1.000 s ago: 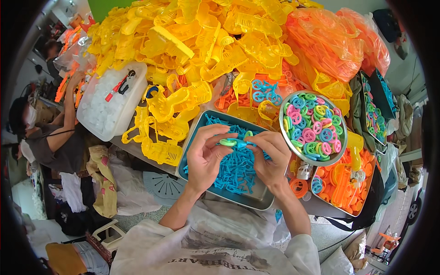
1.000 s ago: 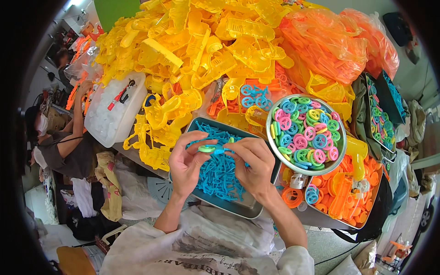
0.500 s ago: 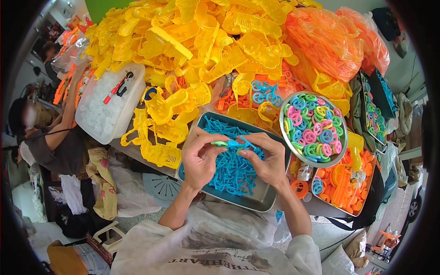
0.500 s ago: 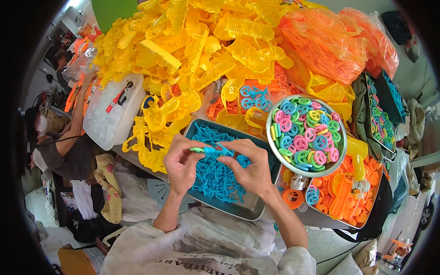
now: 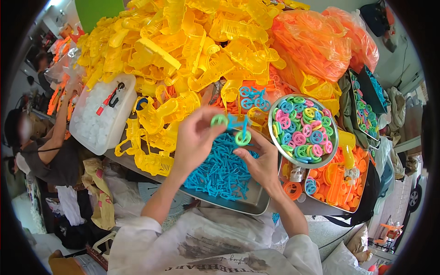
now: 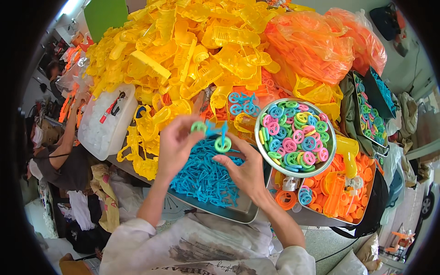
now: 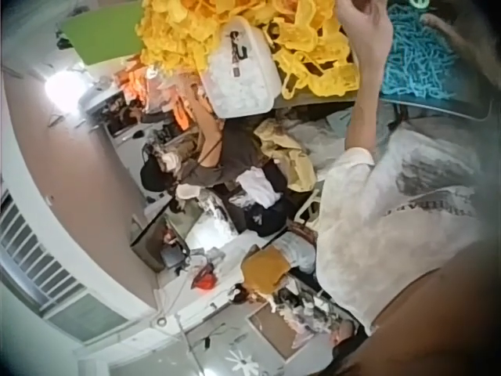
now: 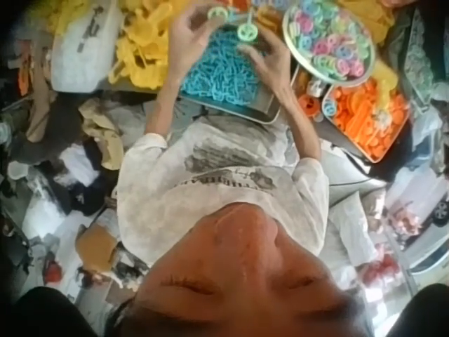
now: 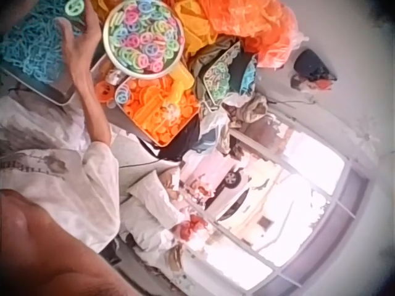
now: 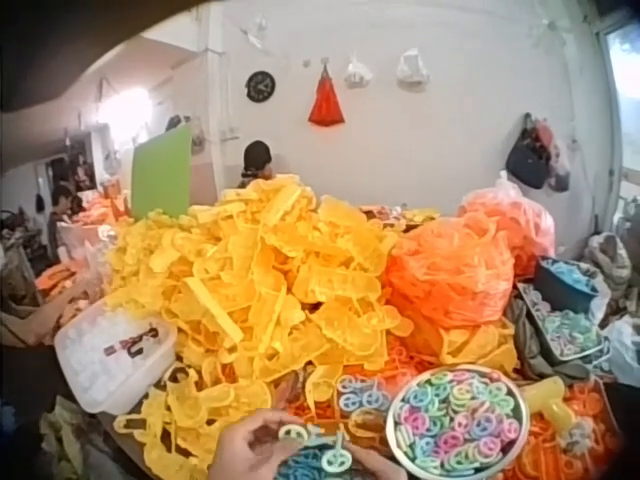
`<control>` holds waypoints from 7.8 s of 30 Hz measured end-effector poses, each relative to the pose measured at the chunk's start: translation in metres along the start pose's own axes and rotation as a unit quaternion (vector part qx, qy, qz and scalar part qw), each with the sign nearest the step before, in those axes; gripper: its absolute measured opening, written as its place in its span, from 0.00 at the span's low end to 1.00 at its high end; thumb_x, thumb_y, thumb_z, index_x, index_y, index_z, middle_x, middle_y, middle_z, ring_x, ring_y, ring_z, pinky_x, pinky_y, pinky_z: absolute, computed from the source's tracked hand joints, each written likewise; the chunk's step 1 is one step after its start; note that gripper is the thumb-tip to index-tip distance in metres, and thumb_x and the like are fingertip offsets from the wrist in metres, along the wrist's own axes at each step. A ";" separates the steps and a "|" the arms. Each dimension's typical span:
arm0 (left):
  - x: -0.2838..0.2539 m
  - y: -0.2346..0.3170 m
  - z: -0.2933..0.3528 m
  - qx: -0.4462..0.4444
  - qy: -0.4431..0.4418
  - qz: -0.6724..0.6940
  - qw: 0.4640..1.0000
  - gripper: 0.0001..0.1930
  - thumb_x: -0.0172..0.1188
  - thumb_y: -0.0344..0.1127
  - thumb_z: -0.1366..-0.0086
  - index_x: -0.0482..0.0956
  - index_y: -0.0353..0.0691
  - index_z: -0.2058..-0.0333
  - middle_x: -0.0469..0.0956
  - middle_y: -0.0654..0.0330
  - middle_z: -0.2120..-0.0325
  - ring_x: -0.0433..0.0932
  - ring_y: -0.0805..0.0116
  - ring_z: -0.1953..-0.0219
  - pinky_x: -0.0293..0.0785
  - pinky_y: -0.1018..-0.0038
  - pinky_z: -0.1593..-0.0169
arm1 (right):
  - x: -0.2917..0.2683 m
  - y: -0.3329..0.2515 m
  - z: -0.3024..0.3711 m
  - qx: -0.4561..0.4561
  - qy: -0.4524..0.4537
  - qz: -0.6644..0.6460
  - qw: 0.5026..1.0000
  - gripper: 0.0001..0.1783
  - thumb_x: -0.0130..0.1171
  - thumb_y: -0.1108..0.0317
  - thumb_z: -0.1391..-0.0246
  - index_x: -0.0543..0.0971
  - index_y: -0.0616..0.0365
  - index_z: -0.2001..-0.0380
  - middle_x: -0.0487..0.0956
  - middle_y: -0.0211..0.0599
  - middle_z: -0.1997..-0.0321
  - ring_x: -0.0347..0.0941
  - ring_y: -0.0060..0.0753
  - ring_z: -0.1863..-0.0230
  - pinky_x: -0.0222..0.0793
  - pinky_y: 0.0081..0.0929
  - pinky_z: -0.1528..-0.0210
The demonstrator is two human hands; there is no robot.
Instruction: Assembling colorful plastic rings onto blue plastic hooks at a workbench in a factory setting.
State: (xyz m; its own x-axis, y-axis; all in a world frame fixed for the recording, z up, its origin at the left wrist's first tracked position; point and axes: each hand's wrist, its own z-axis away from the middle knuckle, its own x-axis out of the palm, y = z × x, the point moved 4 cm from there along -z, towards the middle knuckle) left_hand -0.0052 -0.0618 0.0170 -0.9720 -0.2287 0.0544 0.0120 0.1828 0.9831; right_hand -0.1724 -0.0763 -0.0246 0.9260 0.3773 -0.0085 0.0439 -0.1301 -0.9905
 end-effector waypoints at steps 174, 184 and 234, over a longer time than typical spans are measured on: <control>0.006 -0.022 0.045 0.006 0.012 -0.078 0.997 0.09 0.57 0.29 0.33 0.78 0.31 0.57 0.82 0.54 0.63 0.80 0.70 0.60 0.74 0.77 0.54 | 0.003 -0.001 0.001 -0.058 -0.033 0.080 0.995 0.08 0.63 0.80 0.50 0.79 0.67 0.64 0.81 0.38 0.64 0.80 0.26 0.64 0.77 0.22 0.63; 0.015 -0.022 0.050 -0.020 0.035 0.000 0.999 0.11 0.57 0.30 0.32 0.78 0.29 0.56 0.80 0.55 0.63 0.78 0.73 0.60 0.74 0.78 0.54 | -0.001 -0.006 0.002 -0.199 -0.009 0.075 0.977 0.14 0.69 0.84 0.62 0.80 0.61 0.69 0.83 0.37 0.66 0.82 0.33 0.62 0.79 0.27 0.64; 0.024 -0.028 0.053 -0.090 -0.054 0.172 0.979 0.07 0.56 0.28 0.33 0.75 0.28 0.64 0.75 0.58 0.65 0.77 0.74 0.64 0.80 0.77 0.61 | -0.004 -0.009 0.006 -0.209 -0.015 0.029 0.977 0.12 0.62 0.87 0.59 0.74 0.61 0.71 0.79 0.52 0.55 0.77 0.36 0.59 0.75 0.30 0.57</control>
State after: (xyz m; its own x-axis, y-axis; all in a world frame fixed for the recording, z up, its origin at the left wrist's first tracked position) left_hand -0.0411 -0.0217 -0.0186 -0.9221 -0.0786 0.3788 0.3752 0.0573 0.9252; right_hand -0.1793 -0.0711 -0.0166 0.9202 0.3846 -0.0724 0.1474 -0.5119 -0.8463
